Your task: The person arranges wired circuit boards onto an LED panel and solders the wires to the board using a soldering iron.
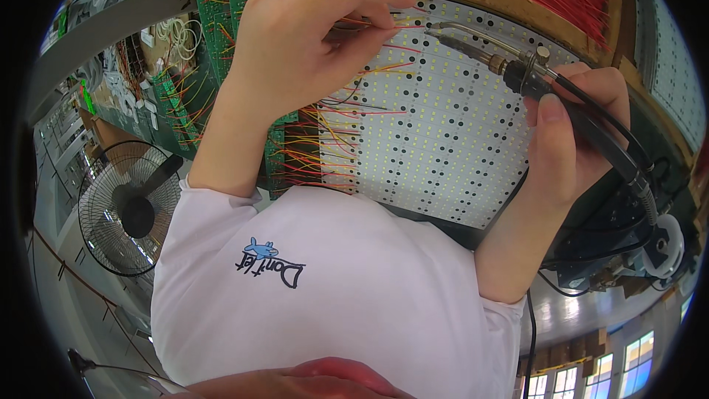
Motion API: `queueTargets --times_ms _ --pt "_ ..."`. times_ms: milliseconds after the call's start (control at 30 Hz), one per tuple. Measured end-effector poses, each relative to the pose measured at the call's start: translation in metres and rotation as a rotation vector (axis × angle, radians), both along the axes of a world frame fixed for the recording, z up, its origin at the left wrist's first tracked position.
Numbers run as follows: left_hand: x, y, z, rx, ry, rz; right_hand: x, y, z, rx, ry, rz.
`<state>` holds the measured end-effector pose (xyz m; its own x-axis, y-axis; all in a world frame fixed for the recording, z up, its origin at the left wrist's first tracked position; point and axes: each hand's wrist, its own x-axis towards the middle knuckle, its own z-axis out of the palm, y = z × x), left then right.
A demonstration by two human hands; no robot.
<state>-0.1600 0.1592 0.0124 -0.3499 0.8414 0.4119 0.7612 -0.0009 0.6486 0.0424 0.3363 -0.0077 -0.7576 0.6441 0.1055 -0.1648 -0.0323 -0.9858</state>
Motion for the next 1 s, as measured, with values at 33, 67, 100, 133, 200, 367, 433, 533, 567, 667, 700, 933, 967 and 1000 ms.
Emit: queueTargets --times_ms 33,67,100,133,200,367,433,533,567,667,700,933,967,1000 --pt "-0.0002 -0.0002 0.0004 -0.014 -0.007 -0.003 -0.0003 0.0001 0.0004 0.000 0.000 0.000" --pt "-0.0002 -0.0001 0.0002 -0.014 -0.007 -0.003 -0.0009 -0.0001 0.0010 0.006 0.000 0.001" --pt "0.0000 -0.0002 -0.0003 -0.016 0.005 -0.001 -0.0010 -0.0005 0.0011 0.010 0.000 0.001" --pt "0.0003 -0.0003 -0.0007 -0.018 0.017 0.001 -0.0010 -0.0010 0.0011 0.010 -0.001 0.001" --pt "0.0003 -0.0004 0.0009 -0.026 0.038 0.002 -0.0014 -0.0016 0.0009 0.020 -0.008 -0.003" --pt "0.0005 -0.0008 0.0000 -0.021 0.020 -0.001 -0.0010 -0.0009 0.0007 0.018 -0.011 0.001" --pt "0.0003 -0.0010 0.0005 -0.042 0.025 -0.011 -0.0006 -0.0006 0.0004 0.024 -0.015 0.003" --pt "-0.0011 -0.0014 -0.0010 -0.039 0.015 -0.019 -0.0011 -0.0009 0.0007 0.021 -0.019 0.004" --pt "-0.0014 -0.0018 -0.0011 -0.039 0.013 -0.018 -0.0015 -0.0011 0.0007 0.023 -0.018 0.008" --pt "-0.0004 -0.0023 0.0008 -0.048 0.030 -0.012 -0.0011 -0.0017 0.0002 0.017 -0.018 0.008" --pt "-0.0011 -0.0007 0.0017 -0.051 0.048 -0.021 -0.0006 -0.0014 0.0019 0.019 -0.034 -0.003" --pt "-0.0011 -0.0038 0.0047 -0.117 0.038 -0.020 -0.0024 -0.0023 -0.0002 0.025 -0.024 -0.005" --pt "-0.0014 -0.0041 0.0036 -0.118 0.038 -0.019 -0.0011 -0.0014 -0.0004 0.025 -0.032 0.006" --pt "-0.0015 -0.0028 0.0023 -0.099 0.041 -0.026 0.0013 0.0003 0.0005 0.027 -0.044 0.012"
